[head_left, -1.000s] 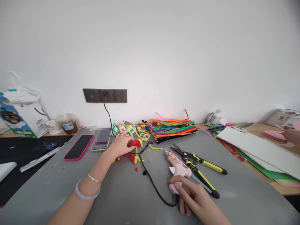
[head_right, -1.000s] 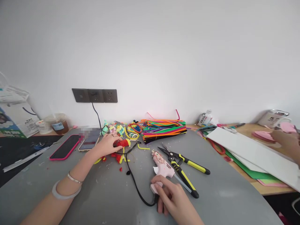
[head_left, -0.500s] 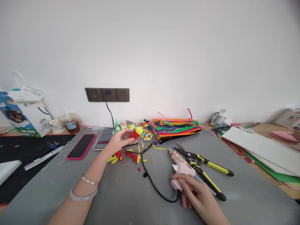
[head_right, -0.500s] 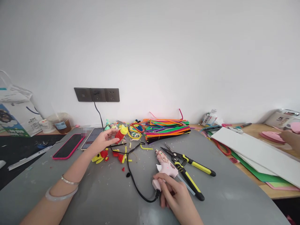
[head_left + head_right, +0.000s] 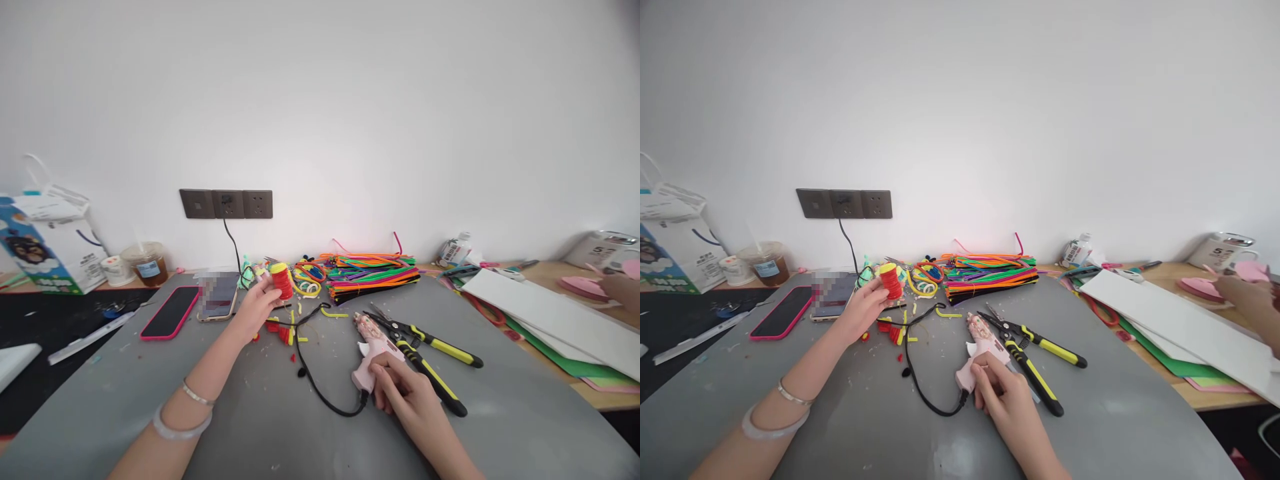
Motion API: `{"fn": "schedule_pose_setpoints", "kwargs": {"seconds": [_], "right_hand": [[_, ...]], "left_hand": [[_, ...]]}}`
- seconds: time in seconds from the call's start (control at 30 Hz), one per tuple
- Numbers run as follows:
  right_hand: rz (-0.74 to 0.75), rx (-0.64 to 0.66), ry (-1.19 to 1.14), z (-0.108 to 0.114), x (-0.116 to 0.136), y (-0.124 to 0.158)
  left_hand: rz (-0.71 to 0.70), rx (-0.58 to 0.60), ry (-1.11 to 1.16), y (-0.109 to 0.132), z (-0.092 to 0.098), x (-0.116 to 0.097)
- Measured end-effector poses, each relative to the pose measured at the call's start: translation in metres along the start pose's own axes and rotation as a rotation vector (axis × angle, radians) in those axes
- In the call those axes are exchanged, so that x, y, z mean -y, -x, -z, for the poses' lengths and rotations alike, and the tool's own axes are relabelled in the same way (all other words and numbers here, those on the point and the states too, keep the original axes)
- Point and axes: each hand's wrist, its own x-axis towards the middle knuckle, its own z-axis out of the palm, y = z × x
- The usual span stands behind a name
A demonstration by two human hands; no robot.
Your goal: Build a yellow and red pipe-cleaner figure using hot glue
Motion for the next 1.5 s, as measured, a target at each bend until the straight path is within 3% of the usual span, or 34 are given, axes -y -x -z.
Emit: {"fn": "schedule_pose_setpoints", "kwargs": {"seconds": [0.23, 0.4, 0.5, 0.67, 0.83, 0.97, 1.07, 1.23, 1.4, 1.5], "right_hand": [[0.032, -0.060, 0.047, 0.005, 0.016, 0.015], [0.049, -0.265, 0.167, 0.048, 0.031, 0.011], [0.071, -0.336, 0.270, 0.084, 0.033, -0.019], [0.103, -0.112, 0.566, 0.117, 0.028, -0.101], [0.209, -0.037, 0.764, 0.103, 0.015, -0.170], [0.288, 0.081, 0.826, 0.080, 0.011, -0.204], [0.274, 0.099, 0.901, 0.068, 0.010, -0.224], [0.278, 0.129, 0.980, 0.058, 0.011, -0.248], [0.340, 0.146, 1.084, 0.046, 0.014, -0.255], [0.370, 0.120, 1.135, 0.042, 0.015, -0.257]], "left_hand": [[-0.052, -0.132, 0.088, -0.006, 0.008, 0.000], [-0.085, -0.169, 0.060, -0.007, 0.010, 0.001], [-0.092, -0.172, 0.036, -0.007, 0.011, 0.002], [-0.084, -0.161, 0.016, -0.008, 0.012, 0.004], [-0.094, -0.176, 0.035, -0.007, 0.010, 0.003], [-0.089, -0.169, 0.020, -0.006, 0.009, 0.003], [-0.066, -0.176, 0.012, -0.006, 0.008, 0.003], [-0.060, -0.184, 0.018, -0.005, 0.008, 0.001], [-0.070, -0.172, -0.057, -0.004, 0.007, 0.001], [-0.053, -0.108, -0.160, 0.000, 0.001, 0.005]]}}
